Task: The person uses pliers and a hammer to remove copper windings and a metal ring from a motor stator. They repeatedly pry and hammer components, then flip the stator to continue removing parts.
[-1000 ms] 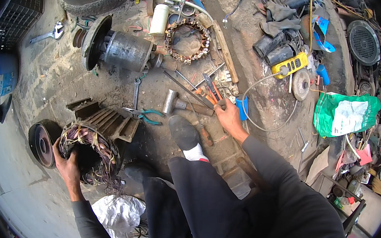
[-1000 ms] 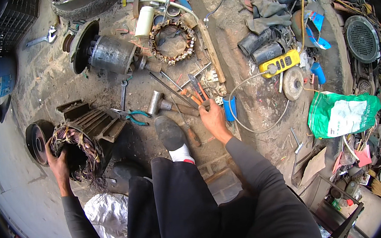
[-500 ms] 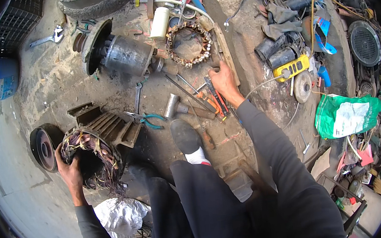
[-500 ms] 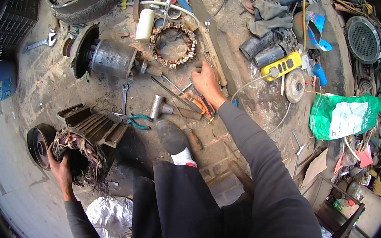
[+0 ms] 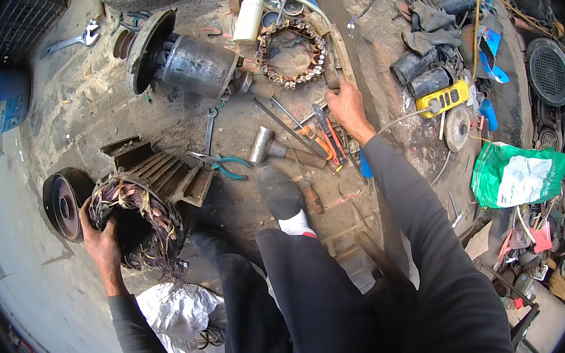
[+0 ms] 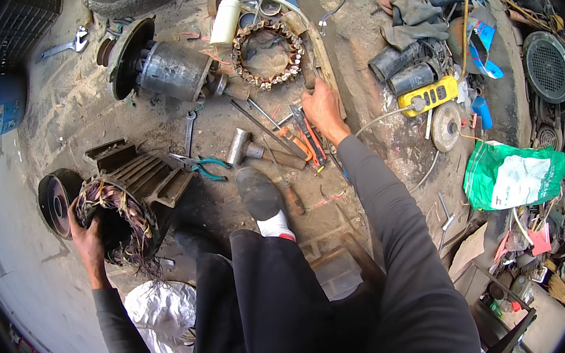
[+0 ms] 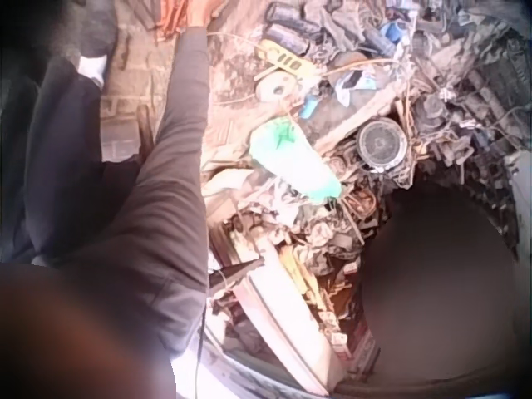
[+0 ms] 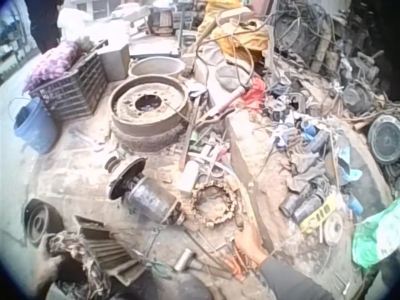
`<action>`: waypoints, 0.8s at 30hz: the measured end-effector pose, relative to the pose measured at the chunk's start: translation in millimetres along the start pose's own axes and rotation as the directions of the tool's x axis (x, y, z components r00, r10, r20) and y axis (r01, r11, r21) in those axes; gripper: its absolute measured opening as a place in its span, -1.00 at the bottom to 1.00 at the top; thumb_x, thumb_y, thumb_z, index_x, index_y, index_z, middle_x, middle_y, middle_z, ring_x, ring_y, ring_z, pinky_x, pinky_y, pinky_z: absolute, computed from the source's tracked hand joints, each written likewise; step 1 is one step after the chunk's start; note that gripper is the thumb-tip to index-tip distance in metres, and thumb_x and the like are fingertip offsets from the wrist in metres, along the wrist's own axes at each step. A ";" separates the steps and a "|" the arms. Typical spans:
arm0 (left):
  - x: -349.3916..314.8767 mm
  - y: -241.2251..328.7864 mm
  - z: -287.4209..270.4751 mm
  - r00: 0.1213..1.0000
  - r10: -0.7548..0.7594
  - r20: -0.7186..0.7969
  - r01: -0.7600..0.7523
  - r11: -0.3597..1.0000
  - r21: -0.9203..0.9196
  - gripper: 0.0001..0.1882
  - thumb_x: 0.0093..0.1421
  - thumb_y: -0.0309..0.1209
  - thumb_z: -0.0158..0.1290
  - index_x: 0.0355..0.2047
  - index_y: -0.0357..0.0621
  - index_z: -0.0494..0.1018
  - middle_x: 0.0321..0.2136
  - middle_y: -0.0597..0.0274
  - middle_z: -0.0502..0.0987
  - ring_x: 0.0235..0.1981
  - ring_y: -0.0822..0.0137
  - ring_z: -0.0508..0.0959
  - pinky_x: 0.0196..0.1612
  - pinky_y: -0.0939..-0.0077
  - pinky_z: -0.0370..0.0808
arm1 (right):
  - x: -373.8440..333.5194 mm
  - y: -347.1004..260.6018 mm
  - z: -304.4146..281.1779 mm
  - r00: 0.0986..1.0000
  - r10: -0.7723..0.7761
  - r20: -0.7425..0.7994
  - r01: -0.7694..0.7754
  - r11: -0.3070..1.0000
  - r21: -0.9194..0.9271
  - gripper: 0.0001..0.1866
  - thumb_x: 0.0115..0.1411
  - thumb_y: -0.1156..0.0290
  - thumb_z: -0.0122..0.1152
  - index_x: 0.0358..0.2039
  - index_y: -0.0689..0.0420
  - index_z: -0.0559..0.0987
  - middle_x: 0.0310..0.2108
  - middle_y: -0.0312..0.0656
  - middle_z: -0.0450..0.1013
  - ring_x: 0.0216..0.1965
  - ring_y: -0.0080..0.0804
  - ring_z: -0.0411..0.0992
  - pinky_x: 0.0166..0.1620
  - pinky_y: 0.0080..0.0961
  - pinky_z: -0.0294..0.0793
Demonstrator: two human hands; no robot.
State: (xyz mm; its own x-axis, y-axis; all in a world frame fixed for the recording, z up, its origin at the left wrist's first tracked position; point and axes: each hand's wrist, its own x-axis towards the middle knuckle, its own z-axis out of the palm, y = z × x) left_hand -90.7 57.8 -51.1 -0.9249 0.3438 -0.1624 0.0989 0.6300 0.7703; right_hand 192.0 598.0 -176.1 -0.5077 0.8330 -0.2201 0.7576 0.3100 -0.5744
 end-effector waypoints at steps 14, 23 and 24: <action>-0.2 9.7 4.9 0.999 -0.048 -0.027 0.047 0.998 -0.038 -0.39 0.19 -0.62 0.26 0.28 -0.29 0.43 0.09 0.09 0.64 0.12 0.28 0.61 0.32 0.36 0.45 | 49.9 3.1 33.5 0.972 -0.165 -0.166 0.160 0.986 -0.046 -0.56 0.23 0.51 0.27 0.12 0.32 0.58 -0.03 0.32 0.59 0.02 0.32 0.58 0.10 0.02 0.56; 0.2 18.5 4.9 1.000 0.001 -0.025 -0.001 1.000 0.002 -0.40 0.20 -0.61 0.27 0.27 -0.28 0.44 0.08 0.11 0.64 0.09 0.31 0.61 0.29 0.38 0.48 | 55.6 5.2 43.8 0.953 -0.247 -0.178 0.248 0.969 -0.019 -0.51 0.24 0.41 0.25 0.17 0.31 0.57 0.03 0.23 0.54 -0.01 0.28 0.57 0.10 0.03 0.56; 0.1 20.1 5.5 0.999 -0.020 -0.028 0.020 1.000 -0.006 -0.41 0.20 -0.60 0.27 0.27 -0.28 0.44 0.07 0.11 0.65 0.08 0.32 0.61 0.27 0.38 0.49 | 57.0 -0.9 46.0 0.950 -0.256 -0.178 0.241 0.965 -0.101 -0.52 0.24 0.41 0.25 0.16 0.32 0.57 0.04 0.24 0.53 -0.01 0.29 0.57 0.09 0.06 0.55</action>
State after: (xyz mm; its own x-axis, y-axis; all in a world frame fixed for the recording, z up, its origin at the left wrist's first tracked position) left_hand -86.7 74.3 -39.0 -0.9366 0.3114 -0.1608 0.0781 0.6328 0.7704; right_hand 143.5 624.1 -224.3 -0.6033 0.7937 0.0780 0.6506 0.5463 -0.5274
